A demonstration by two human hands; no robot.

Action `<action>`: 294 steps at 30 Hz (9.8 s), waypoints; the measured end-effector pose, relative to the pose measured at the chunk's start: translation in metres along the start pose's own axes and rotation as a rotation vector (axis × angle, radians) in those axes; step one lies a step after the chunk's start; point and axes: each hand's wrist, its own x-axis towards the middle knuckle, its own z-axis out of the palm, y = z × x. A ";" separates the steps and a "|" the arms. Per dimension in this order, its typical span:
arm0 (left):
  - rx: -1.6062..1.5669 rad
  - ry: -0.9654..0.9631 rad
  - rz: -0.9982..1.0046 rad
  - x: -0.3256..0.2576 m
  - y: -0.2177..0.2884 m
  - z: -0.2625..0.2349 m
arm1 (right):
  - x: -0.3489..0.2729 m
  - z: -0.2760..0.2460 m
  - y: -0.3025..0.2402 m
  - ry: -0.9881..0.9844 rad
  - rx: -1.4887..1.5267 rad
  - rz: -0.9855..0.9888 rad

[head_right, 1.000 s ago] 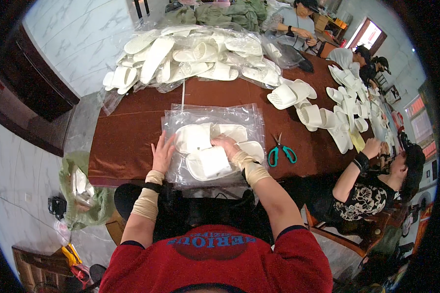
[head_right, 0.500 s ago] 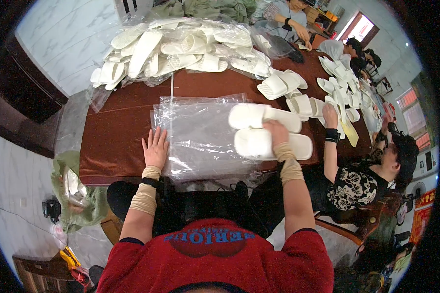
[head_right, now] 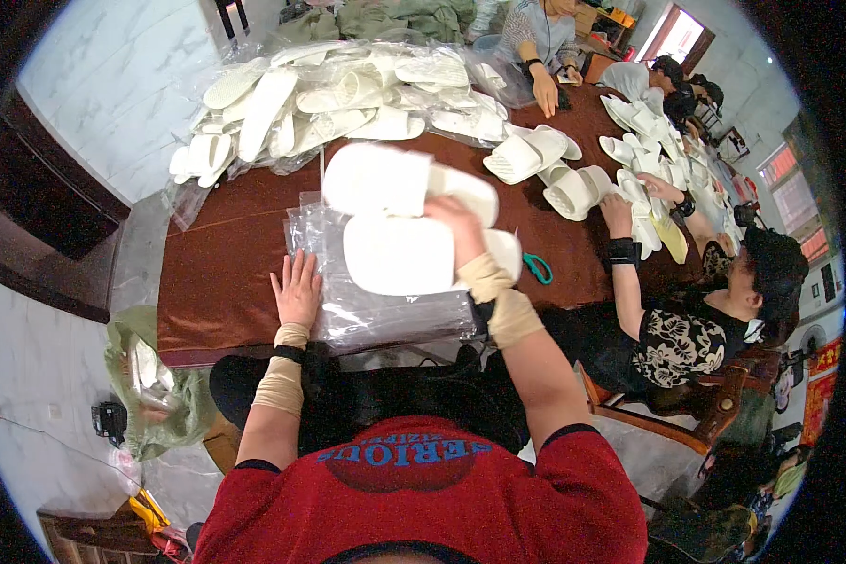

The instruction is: Sorting and preparing white slipper upper components into plastic bags.

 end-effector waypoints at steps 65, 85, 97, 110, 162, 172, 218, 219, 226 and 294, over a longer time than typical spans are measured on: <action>-0.604 0.127 0.130 0.020 0.180 -0.014 | -0.184 -0.056 0.067 -0.065 -0.649 0.743; -0.775 0.287 0.091 0.020 0.188 -0.011 | -0.138 -0.064 0.033 -0.149 -0.549 0.527; -0.741 0.274 0.097 0.017 0.180 -0.013 | -0.082 -0.014 0.039 -0.233 -0.449 0.025; -0.688 0.300 0.182 0.017 0.182 -0.020 | -0.098 -0.020 0.081 -0.009 -0.530 0.353; -0.672 0.448 -0.257 -0.082 -0.053 -0.167 | -0.075 0.039 -0.013 -0.324 0.694 1.068; -0.461 0.122 -0.005 -0.004 0.044 -0.007 | -0.059 -0.036 -0.047 -0.397 -0.140 0.523; -0.210 0.012 -0.084 -0.001 0.062 -0.016 | 0.050 -0.126 0.166 -0.336 -0.540 0.010; -0.196 0.012 -0.081 -0.002 0.061 -0.015 | 0.052 -0.146 0.180 -0.347 -0.690 0.110; -0.132 -0.043 -0.094 0.000 0.059 -0.016 | 0.086 -0.151 0.246 -0.349 -0.897 0.344; -0.169 0.113 -0.063 -0.008 0.049 0.000 | 0.028 0.019 -0.009 0.022 0.476 0.343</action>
